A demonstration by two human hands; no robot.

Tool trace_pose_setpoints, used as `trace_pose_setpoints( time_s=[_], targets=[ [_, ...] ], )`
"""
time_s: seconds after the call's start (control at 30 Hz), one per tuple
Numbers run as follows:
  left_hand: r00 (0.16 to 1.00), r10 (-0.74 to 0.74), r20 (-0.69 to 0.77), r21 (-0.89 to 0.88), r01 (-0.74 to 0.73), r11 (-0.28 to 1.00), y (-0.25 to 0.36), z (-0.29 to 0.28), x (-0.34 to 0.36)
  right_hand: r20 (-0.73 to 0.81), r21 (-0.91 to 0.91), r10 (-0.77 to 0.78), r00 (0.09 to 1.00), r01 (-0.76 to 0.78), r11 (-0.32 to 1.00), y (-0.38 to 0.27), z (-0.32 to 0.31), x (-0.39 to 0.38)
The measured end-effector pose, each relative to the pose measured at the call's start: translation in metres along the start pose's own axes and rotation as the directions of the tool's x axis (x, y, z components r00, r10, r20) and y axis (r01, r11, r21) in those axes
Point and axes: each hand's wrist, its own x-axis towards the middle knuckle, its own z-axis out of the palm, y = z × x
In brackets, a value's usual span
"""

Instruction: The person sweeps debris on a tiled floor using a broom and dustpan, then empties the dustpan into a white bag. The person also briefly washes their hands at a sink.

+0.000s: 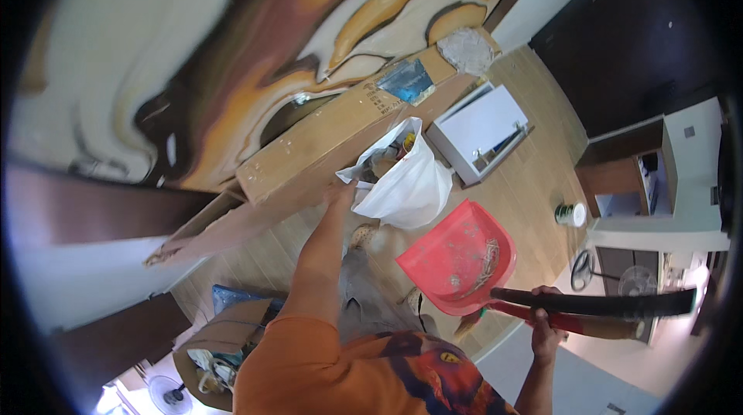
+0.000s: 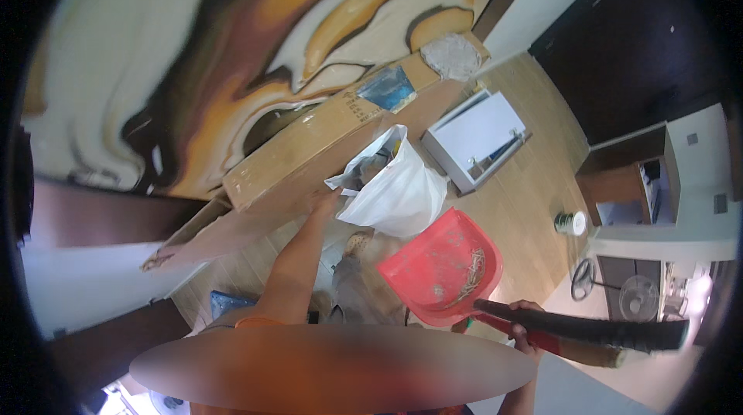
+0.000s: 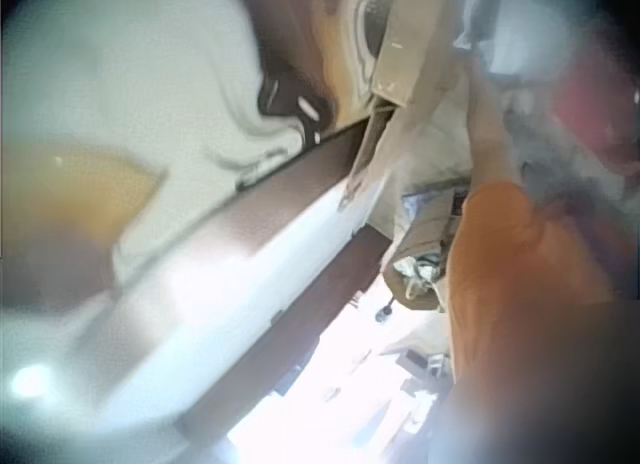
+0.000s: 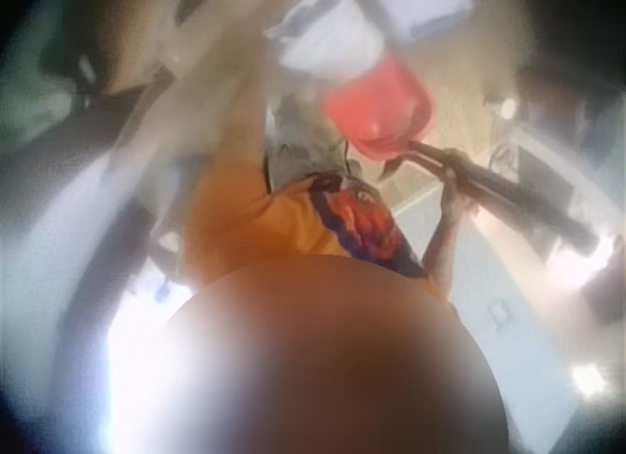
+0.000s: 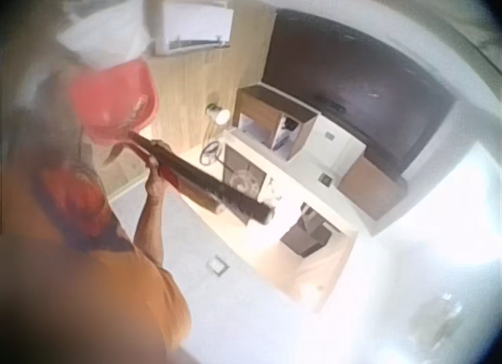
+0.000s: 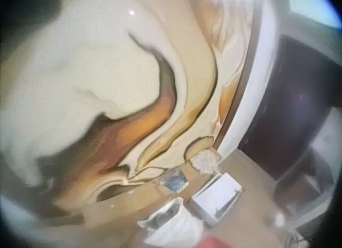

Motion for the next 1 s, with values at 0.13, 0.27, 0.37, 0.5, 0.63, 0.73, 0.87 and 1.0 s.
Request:
trace_pose_setpoints(
  time_s=[0.13,0.27,0.37,0.5,0.63,0.73,0.87,1.0],
  targets=[
    [0.492,-0.454,0.742,-0.073,0.734,0.675,0.024,0.04,0.033,-0.084,-0.047,0.039,0.996,-0.043,0.998,-0.016,0.028,0.015],
    [0.484,-0.423,0.766,-0.076,0.722,0.687,0.022,0.085,0.033,-0.141,-0.023,0.099,0.985,-0.104,0.994,-0.022,0.046,0.024],
    [0.409,-0.52,0.75,0.108,0.7,0.706,0.006,0.13,0.037,-0.146,0.022,0.14,0.979,-0.139,0.99,-0.024,0.055,0.033],
    [0.668,-0.232,0.707,0.258,0.062,0.964,-0.018,0.138,0.029,-0.137,0.079,0.123,0.983,-0.113,0.99,-0.031,0.06,0.046],
    [0.899,-0.154,0.409,-0.213,0.258,0.942,-0.013,0.078,-0.005,-0.108,0.074,0.084,0.991,-0.076,0.994,-0.038,0.057,0.055],
    [0.915,0.048,0.401,-0.31,0.086,0.947,0.012,0.021,-0.01,-0.107,0.103,0.07,0.992,-0.059,0.993,-0.042,0.049,0.058],
    [0.919,0.214,0.331,-0.34,-0.095,0.935,0.045,-0.05,-0.022,-0.098,0.14,0.013,0.995,0.001,0.99,-0.053,0.032,0.065],
    [0.9,0.298,0.32,-0.412,-0.151,0.899,0.075,-0.102,-0.05,-0.08,0.121,0.028,0.996,-0.018,0.992,-0.066,0.016,0.076]
  ],
)
